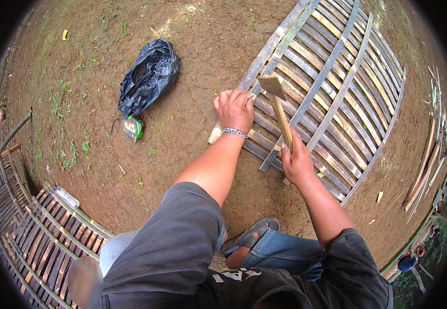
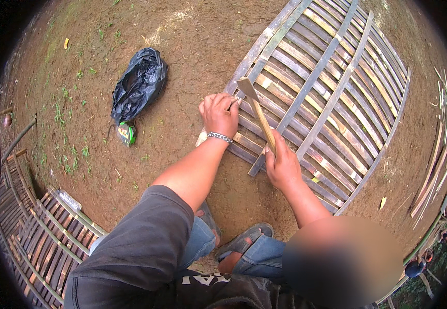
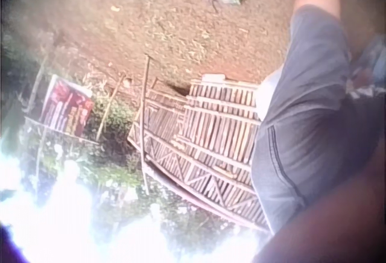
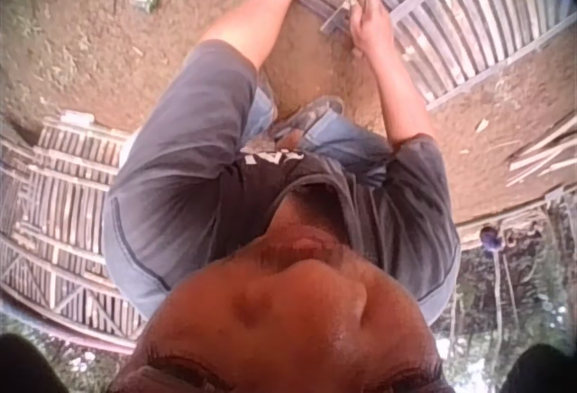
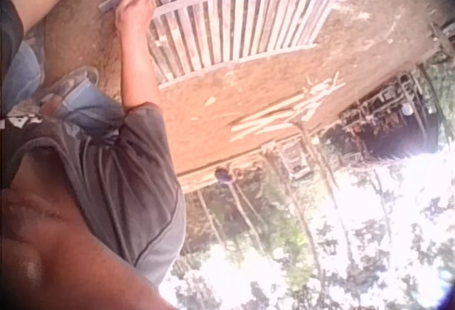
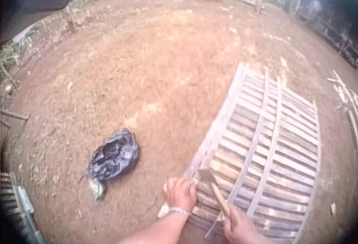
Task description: The person hammers nails into a wooden pallet lying on the ground. They repeatedly pick up nails from a black plastic bag and drive them into the slats of the pallet using a hammer.
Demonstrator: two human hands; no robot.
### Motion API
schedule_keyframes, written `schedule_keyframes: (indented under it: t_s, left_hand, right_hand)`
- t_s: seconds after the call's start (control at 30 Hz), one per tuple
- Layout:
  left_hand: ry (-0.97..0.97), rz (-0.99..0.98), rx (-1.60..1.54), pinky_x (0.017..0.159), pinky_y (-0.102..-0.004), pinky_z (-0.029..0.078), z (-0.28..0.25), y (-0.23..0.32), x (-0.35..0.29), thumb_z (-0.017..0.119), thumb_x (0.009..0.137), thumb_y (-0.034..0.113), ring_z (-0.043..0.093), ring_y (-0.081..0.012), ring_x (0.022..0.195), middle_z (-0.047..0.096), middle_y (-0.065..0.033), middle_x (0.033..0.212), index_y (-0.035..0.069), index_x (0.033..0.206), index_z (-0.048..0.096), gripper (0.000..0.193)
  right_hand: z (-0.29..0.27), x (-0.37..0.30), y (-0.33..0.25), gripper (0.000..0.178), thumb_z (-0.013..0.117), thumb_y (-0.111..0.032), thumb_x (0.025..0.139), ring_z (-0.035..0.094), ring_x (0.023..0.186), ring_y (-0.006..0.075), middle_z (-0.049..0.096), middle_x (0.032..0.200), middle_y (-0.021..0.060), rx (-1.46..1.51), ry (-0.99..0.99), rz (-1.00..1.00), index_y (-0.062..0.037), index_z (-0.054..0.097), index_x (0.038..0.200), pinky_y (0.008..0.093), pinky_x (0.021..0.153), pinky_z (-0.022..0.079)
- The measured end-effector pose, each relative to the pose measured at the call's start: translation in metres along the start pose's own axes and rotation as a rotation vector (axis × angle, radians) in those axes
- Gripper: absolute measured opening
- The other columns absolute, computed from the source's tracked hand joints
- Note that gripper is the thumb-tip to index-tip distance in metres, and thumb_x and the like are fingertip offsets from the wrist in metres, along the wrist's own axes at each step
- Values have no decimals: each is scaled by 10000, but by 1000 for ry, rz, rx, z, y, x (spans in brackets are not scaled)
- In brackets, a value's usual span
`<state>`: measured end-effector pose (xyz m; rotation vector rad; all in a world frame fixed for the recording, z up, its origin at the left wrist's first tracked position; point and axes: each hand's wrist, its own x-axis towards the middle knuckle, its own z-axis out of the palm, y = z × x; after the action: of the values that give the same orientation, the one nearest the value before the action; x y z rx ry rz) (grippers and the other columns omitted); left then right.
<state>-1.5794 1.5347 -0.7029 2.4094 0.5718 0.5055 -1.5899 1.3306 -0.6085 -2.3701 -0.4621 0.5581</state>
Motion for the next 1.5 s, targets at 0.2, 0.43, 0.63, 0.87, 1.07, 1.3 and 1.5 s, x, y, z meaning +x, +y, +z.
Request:
schedule_keyframes:
  t_s: [0.2, 0.43, 0.63, 0.87, 1.07, 1.3, 1.5]
  left_hand:
    - [4, 14, 5, 994, -441, 385, 2, -2, 1, 776, 783, 167, 583, -242, 1058, 718, 11, 1024, 132, 858, 747, 88]
    - [48, 11, 6, 1002, -440, 384, 2, -3, 1, 778, 782, 168, 585, -242, 1054, 726, 8, 999, 132, 840, 755, 72]
    - [-127, 105, 13, 1103, -482, 329, -21, -12, -7, 757, 819, 191, 554, -243, 1182, 675, -21, 1226, 105, 1113, 727, 308]
    - [-513, 451, 461, 1195, -536, 237, -63, -18, -39, 541, 990, 382, 379, -251, 1435, 473, -78, 1515, 60, 1457, 513, 567]
    - [-595, 505, 500, 1201, -540, 251, -72, -20, -30, 526, 995, 366, 384, -271, 1428, 475, -94, 1506, 34, 1458, 508, 570]
    - [-645, 542, 554, 1190, -569, 277, -67, -13, -28, 518, 1002, 358, 395, -296, 1422, 468, -113, 1513, 25, 1463, 503, 569]
    - [-684, 499, 553, 1184, -585, 284, -70, -13, -25, 526, 996, 374, 385, -303, 1430, 456, -118, 1525, 22, 1475, 488, 595]
  right_hand:
    - [-1, 1, 8, 527, 589, -76, 941, 626, 1113, 480, 624, 1257, 284, -62, -103, 37, -71, 428, 1443, 518, 942, 522]
    - [3, -5, 4, 530, 596, -69, 929, 632, 1096, 472, 634, 1236, 279, -31, -65, 31, -69, 447, 1438, 531, 926, 522]
    - [-4, -4, -12, 505, 602, -102, 964, 631, 1153, 451, 634, 1276, 262, 8, 118, -130, -48, 444, 1441, 473, 962, 522]
    - [9, -12, 6, 499, 587, -100, 968, 625, 1149, 461, 626, 1285, 265, -87, -15, -3, -63, 442, 1443, 488, 955, 525]
    - [-5, -4, -29, 502, 579, -97, 970, 637, 1113, 467, 636, 1249, 281, -24, 135, -154, -64, 433, 1449, 498, 937, 531]
    - [-3, -3, -3, 573, 584, -96, 959, 647, 1088, 472, 636, 1239, 292, -205, -141, 115, -66, 391, 1497, 512, 932, 533]
    - [4, -10, 1, 549, 581, -77, 950, 640, 1108, 473, 640, 1247, 276, 16, 198, -167, -69, 410, 1472, 494, 935, 534]
